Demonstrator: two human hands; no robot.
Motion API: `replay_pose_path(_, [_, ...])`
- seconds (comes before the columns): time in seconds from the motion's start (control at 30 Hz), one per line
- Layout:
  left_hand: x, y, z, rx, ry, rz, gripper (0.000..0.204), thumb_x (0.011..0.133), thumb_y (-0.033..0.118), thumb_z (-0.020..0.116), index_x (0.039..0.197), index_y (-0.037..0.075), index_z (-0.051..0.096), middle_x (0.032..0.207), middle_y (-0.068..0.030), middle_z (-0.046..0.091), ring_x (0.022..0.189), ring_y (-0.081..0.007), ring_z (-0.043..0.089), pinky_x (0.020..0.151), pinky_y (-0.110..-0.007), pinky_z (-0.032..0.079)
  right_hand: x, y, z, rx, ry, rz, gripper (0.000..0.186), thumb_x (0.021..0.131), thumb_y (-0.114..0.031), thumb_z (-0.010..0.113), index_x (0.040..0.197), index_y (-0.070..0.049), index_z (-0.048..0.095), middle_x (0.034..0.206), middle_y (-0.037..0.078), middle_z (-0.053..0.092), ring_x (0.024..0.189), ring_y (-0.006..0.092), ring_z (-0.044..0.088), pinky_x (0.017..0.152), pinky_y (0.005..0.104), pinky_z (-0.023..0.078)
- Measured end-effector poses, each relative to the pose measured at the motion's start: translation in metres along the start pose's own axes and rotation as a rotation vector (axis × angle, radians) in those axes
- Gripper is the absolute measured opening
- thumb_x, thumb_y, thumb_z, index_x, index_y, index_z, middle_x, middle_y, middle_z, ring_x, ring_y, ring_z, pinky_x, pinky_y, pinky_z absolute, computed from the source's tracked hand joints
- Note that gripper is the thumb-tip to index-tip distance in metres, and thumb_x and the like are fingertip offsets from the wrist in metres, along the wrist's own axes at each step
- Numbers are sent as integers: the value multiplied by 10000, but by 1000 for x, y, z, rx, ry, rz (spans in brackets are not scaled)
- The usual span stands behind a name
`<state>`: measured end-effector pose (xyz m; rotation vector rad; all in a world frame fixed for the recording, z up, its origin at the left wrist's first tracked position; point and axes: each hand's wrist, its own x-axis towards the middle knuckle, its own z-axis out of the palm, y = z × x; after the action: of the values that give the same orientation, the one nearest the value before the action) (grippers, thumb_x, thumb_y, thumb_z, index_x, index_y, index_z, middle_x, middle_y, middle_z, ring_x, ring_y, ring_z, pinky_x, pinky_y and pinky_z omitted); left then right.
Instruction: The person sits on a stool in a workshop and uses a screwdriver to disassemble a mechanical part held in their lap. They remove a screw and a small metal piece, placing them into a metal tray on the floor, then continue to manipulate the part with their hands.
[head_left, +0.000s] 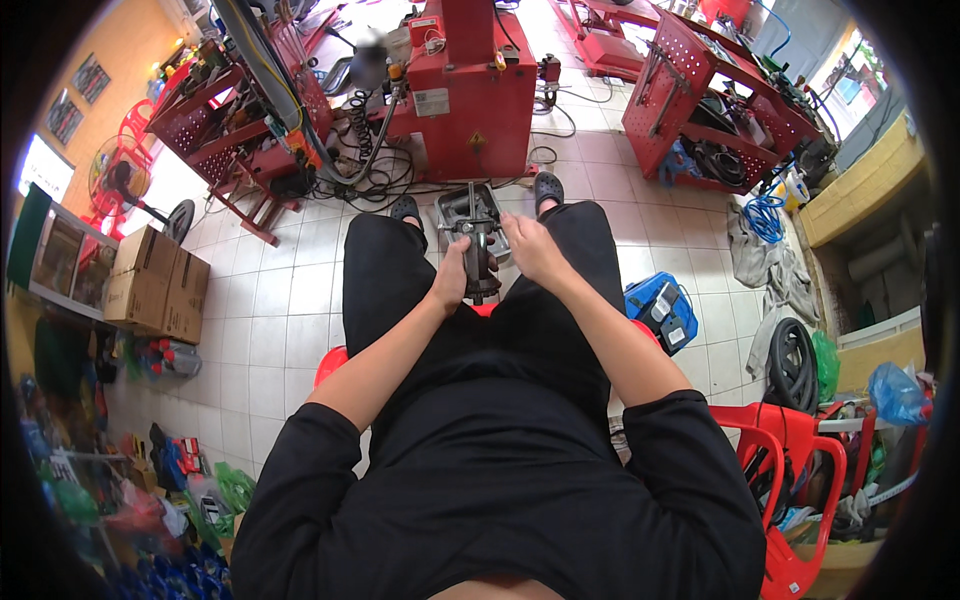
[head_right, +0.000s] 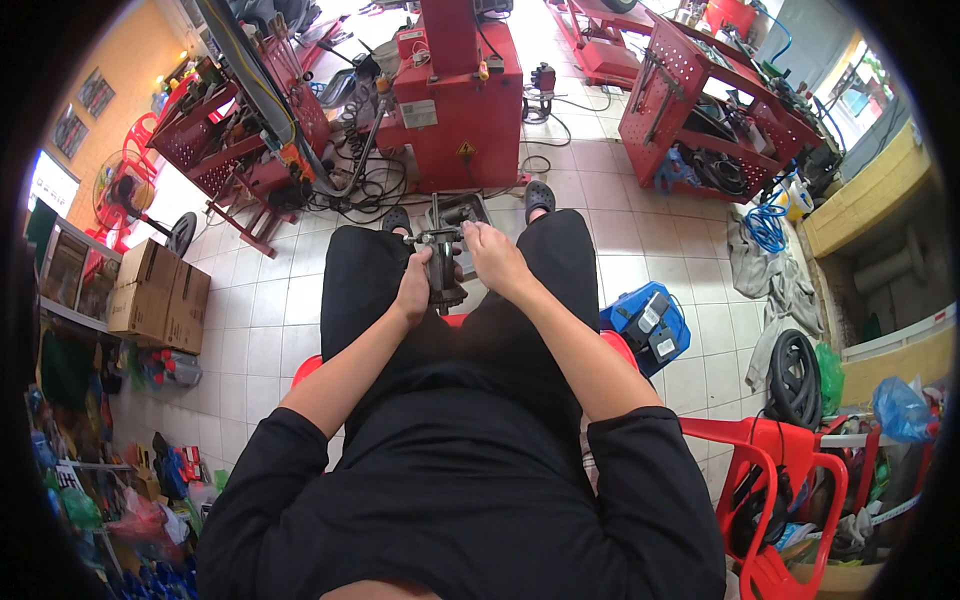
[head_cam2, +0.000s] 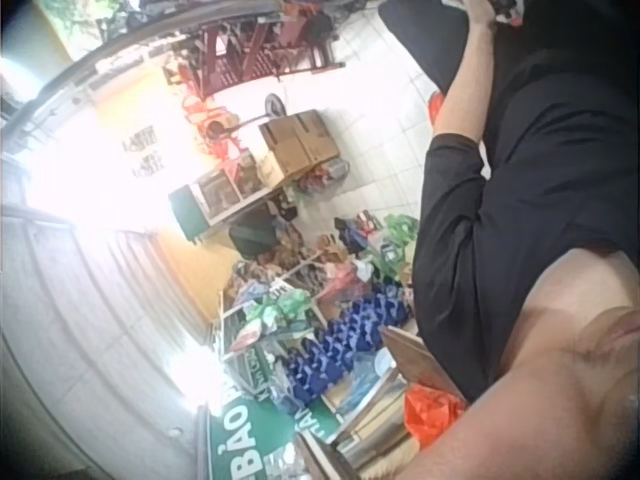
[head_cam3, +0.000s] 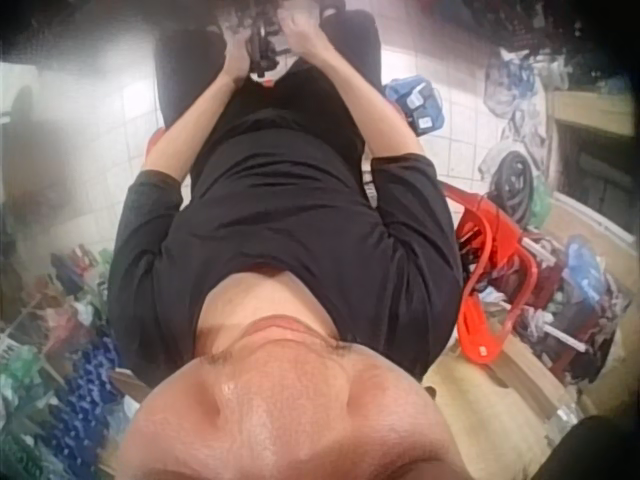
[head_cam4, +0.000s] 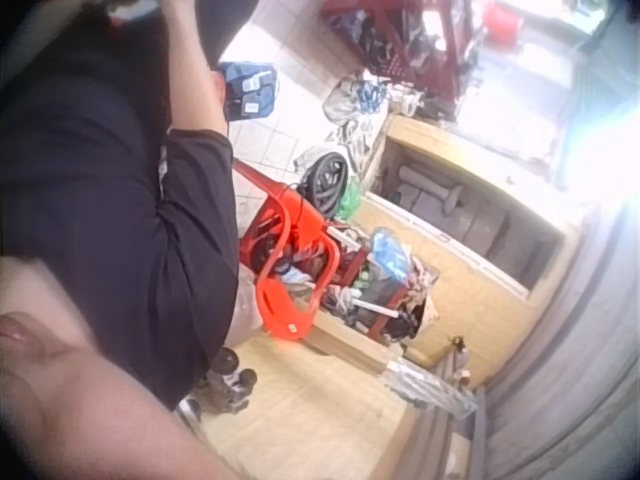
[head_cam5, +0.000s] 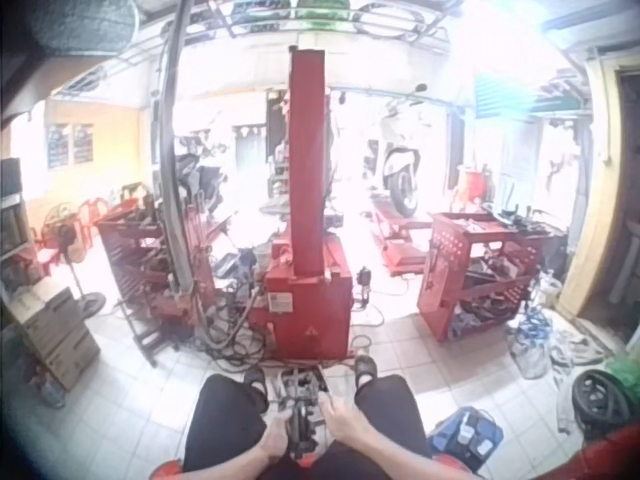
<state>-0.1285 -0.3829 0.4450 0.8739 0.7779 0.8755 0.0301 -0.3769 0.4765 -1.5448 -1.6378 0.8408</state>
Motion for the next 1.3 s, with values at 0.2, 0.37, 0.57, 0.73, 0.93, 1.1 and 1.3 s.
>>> replay_pose_path(0.2, [2, -4, -2, 49, -22, -17, 483, 918, 381, 228, 1122, 32, 494, 788, -91, 578, 669, -216, 597, 637, -326, 501, 13, 9, -12, 189, -103, -72, 425, 927, -350, 408, 921, 52, 546, 842, 204, 602, 809, 277, 575, 741, 362, 421])
replay_pose_path(0.37, [2, -5, -3, -9, 7, -12, 475, 919, 379, 240, 1120, 37, 501, 788, -85, 585, 661, -198, 598, 624, -316, 511, 15, 1, -25, 87, -275, 190, 496, 909, -396, 458, 768, 68, 561, 591, 86, 507, 534, 177, 481, 524, 339, 391])
replay_pose_path(0.57, [3, -3, -2, 20, 7, -8, 475, 913, 386, 246, 1105, 39, 507, 774, -89, 588, 652, -202, 599, 611, -326, 518, 12, 4, -22, 186, -309, 127, 455, 927, -360, 439, 777, 54, 550, 615, 75, 493, 568, 177, 473, 558, 345, 390])
replay_pose_path(0.73, [5, 1, -1, -20, 15, -89, 500, 904, 405, 230, 1058, 22, 510, 722, -122, 588, 576, -248, 604, 521, -342, 517, 10, 3, -24, -18, -288, -81, 370, 926, -311, 438, 912, 42, 545, 812, 130, 593, 746, 211, 565, 693, 349, 422])
replay_pose_path(0.93, [6, 4, -8, -66, 8, -136, 513, 897, 439, 256, 1043, 12, 500, 729, -121, 580, 565, -283, 611, 508, -374, 524, 4, -12, -27, -82, -211, -47, 349, 879, -296, 532, 963, 43, 541, 865, 172, 600, 747, 208, 584, 654, 344, 448])
replay_pose_path(1.1, [7, 2, -2, -67, 35, -145, 500, 898, 404, 233, 1018, 9, 515, 699, -129, 590, 559, -273, 609, 505, -352, 523, 20, 18, -24, 122, -306, 161, 362, 849, -312, 568, 940, 39, 568, 759, 101, 582, 586, 137, 544, 519, 287, 431])
replay_pose_path(1.3, [6, 4, -4, -48, 56, -138, 504, 898, 405, 236, 1008, 4, 521, 697, -132, 590, 560, -276, 607, 538, -350, 527, 10, 2, -23, 235, -141, 85, 369, 844, -315, 573, 962, 35, 573, 669, 47, 533, 534, 114, 499, 485, 270, 405])
